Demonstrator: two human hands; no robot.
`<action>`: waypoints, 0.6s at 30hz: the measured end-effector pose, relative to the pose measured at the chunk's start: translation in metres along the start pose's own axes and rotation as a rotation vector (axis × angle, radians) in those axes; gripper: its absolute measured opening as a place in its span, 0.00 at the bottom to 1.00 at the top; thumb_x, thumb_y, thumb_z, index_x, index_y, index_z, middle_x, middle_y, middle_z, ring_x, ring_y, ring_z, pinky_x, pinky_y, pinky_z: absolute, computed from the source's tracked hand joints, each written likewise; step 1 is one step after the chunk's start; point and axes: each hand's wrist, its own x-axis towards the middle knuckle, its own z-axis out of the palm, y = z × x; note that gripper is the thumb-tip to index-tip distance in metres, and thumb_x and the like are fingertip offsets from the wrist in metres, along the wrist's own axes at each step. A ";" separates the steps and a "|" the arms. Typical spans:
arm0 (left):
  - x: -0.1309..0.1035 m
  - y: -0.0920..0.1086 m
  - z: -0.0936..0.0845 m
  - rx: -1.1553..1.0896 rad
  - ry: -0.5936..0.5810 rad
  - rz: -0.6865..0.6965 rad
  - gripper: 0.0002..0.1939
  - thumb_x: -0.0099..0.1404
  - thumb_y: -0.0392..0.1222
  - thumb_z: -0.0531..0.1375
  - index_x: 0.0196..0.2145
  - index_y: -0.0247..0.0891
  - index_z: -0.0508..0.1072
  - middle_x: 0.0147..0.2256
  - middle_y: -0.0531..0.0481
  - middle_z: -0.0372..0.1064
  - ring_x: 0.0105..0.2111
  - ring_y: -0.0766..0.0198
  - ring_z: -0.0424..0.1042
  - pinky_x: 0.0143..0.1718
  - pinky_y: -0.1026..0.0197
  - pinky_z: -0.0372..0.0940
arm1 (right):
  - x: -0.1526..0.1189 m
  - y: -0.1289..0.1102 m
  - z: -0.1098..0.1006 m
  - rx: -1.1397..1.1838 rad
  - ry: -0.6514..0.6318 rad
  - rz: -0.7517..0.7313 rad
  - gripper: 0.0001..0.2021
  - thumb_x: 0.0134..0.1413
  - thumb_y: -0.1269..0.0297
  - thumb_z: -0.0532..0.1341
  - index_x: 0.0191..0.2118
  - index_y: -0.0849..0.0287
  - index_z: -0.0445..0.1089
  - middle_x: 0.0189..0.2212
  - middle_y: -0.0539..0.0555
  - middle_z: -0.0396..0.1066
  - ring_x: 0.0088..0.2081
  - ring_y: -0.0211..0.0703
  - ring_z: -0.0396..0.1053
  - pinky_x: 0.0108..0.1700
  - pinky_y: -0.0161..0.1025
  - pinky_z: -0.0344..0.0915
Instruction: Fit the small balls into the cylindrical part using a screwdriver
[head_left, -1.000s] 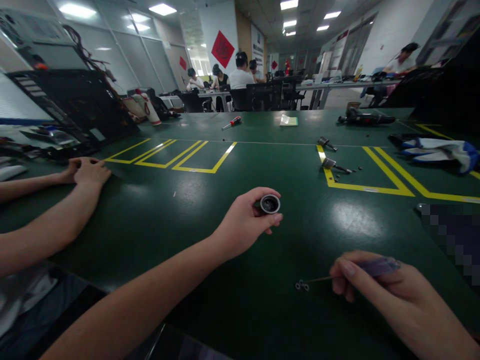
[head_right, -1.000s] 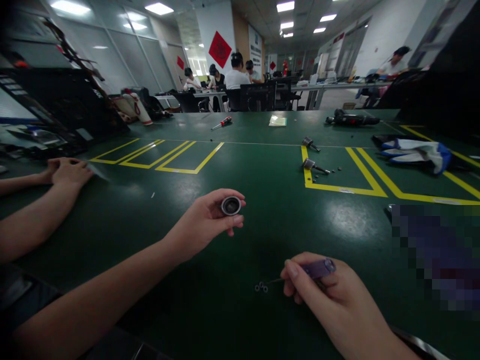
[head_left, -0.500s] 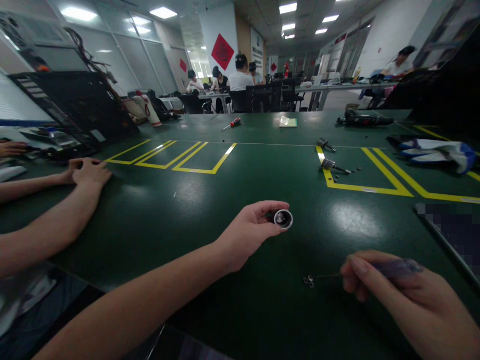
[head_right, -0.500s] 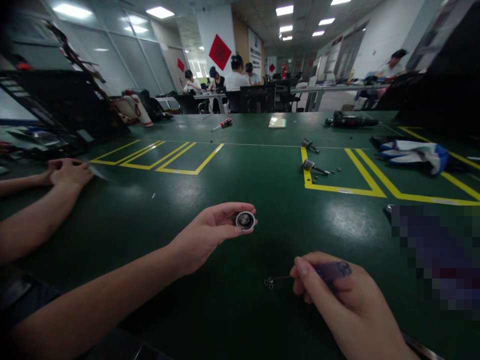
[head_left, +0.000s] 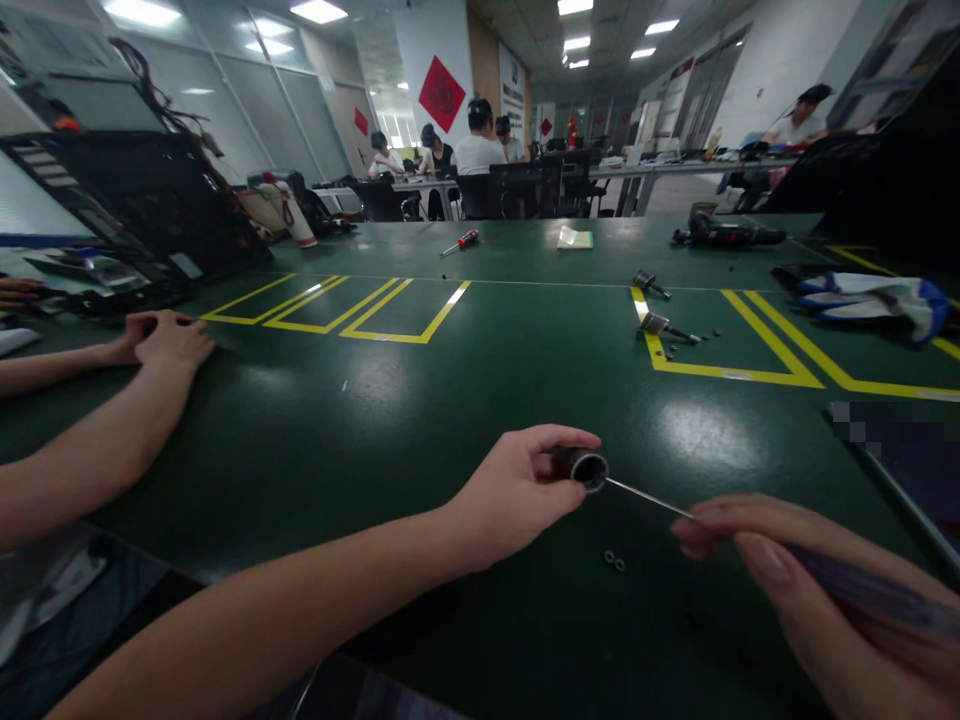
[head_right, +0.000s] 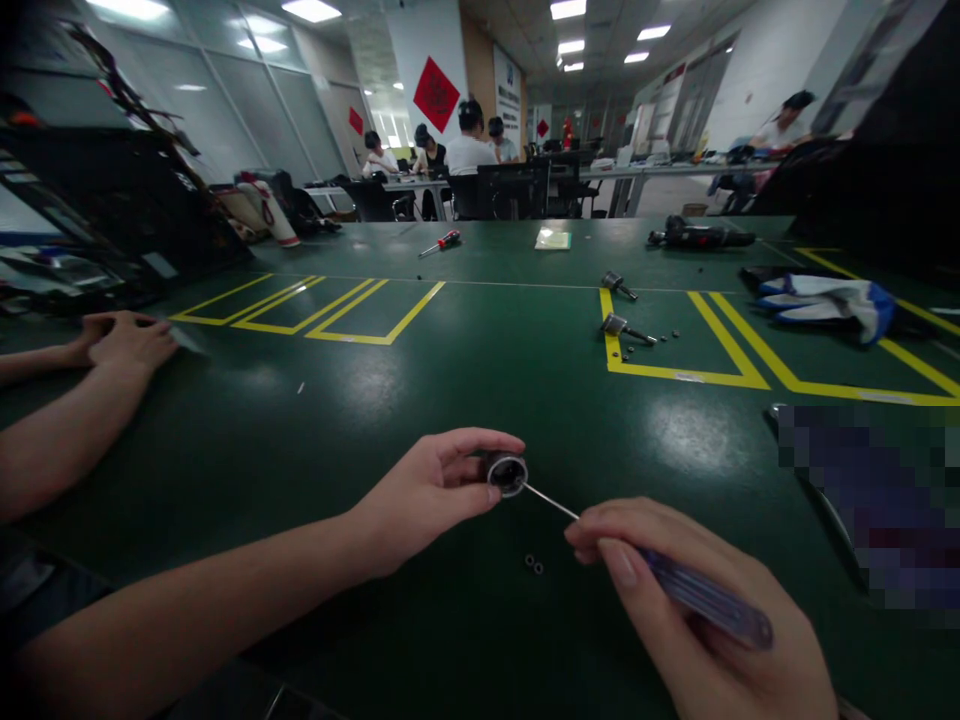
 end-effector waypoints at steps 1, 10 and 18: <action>0.000 0.000 0.001 0.015 0.002 0.005 0.22 0.54 0.28 0.59 0.48 0.35 0.68 0.39 0.45 0.73 0.39 0.61 0.73 0.44 0.53 0.65 | 0.001 -0.003 0.001 -0.022 -0.023 -0.044 0.08 0.55 0.61 0.57 0.39 0.47 0.71 0.35 0.48 0.76 0.36 0.43 0.74 0.36 0.35 0.74; 0.000 -0.005 0.005 0.093 0.035 0.048 0.17 0.55 0.34 0.59 0.44 0.34 0.70 0.36 0.45 0.73 0.36 0.61 0.73 0.40 0.55 0.67 | 0.006 -0.008 0.006 -0.194 -0.097 -0.345 0.13 0.52 0.63 0.60 0.44 0.48 0.69 0.38 0.48 0.76 0.38 0.41 0.75 0.42 0.33 0.72; 0.004 -0.012 0.005 0.065 0.099 0.077 0.13 0.54 0.33 0.59 0.40 0.33 0.72 0.34 0.46 0.74 0.34 0.62 0.74 0.40 0.56 0.68 | 0.005 -0.013 0.008 -0.207 -0.087 -0.408 0.13 0.51 0.65 0.60 0.44 0.49 0.70 0.36 0.50 0.77 0.35 0.43 0.76 0.39 0.35 0.74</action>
